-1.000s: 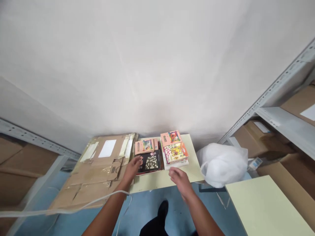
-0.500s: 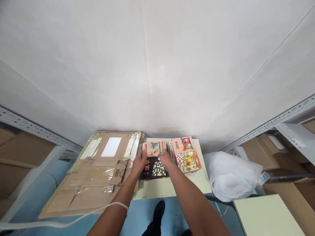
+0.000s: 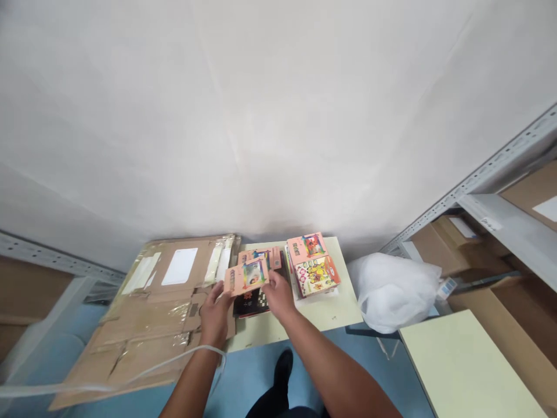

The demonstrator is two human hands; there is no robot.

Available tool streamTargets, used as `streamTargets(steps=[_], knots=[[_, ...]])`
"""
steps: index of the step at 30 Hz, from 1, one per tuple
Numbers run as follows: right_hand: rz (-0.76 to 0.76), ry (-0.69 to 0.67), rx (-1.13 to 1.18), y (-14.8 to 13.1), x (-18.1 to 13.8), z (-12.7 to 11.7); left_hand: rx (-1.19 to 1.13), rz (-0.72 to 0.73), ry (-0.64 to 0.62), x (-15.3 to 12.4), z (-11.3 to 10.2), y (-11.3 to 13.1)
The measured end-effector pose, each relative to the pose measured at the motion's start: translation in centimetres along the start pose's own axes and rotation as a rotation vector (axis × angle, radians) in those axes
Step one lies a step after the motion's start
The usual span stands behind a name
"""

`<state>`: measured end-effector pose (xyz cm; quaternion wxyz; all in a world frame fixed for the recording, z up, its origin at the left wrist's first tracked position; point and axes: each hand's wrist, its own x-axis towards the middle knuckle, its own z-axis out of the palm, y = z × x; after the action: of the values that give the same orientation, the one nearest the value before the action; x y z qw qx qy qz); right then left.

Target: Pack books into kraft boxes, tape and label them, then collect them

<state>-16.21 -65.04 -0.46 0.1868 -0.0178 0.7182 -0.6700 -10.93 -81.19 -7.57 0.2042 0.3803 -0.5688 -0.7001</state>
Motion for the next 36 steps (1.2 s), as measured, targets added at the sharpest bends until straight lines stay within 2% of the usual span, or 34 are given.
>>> streamTargets(steps=[2,5,7,9,12,15,19,22,25,29,32,36], knots=[[-0.021,-0.020,0.105,-0.7,-2.8,-0.8,-0.040,-0.047,-0.001,-2.2,-1.0,0.2],[-0.008,0.011,0.224,-1.3,-7.4,-3.4,-0.005,-0.026,-0.064,-6.6,-1.7,1.1],[-0.001,0.064,0.268,-1.3,-10.6,-6.2,0.079,-0.012,-0.115,-9.8,-1.3,1.9],[0.012,0.144,0.300,-0.8,-13.9,-9.7,0.176,0.011,-0.188,-13.0,0.2,2.6],[0.028,0.320,0.358,1.0,-18.8,-15.6,0.294,0.030,-0.398,-17.5,4.3,2.8],[0.055,0.543,0.429,3.5,-24.0,-21.5,0.358,0.027,-0.703,-21.9,9.7,1.4],[0.084,0.766,0.481,6.6,-31.5,-28.1,0.464,0.122,-1.187,-28.0,17.3,-2.6],[0.070,0.897,0.518,8.6,-37.1,-31.8,0.554,0.228,-1.461,-33.4,22.7,-6.6],[0.056,1.023,0.559,11.1,-42.1,-34.1,0.683,0.252,-1.679,-39.3,26.9,-10.7],[0.088,1.239,0.588,15.4,-46.8,-35.5,0.936,0.253,-1.899,-46.4,30.1,-15.2],[0.093,1.370,0.625,17.8,-48.7,-36.4,1.037,0.320,-2.000,-50.5,31.5,-17.1],[0.081,1.438,0.650,18.2,-49.6,-38.3,1.061,0.390,-2.056,-53.9,33.5,-18.0]])
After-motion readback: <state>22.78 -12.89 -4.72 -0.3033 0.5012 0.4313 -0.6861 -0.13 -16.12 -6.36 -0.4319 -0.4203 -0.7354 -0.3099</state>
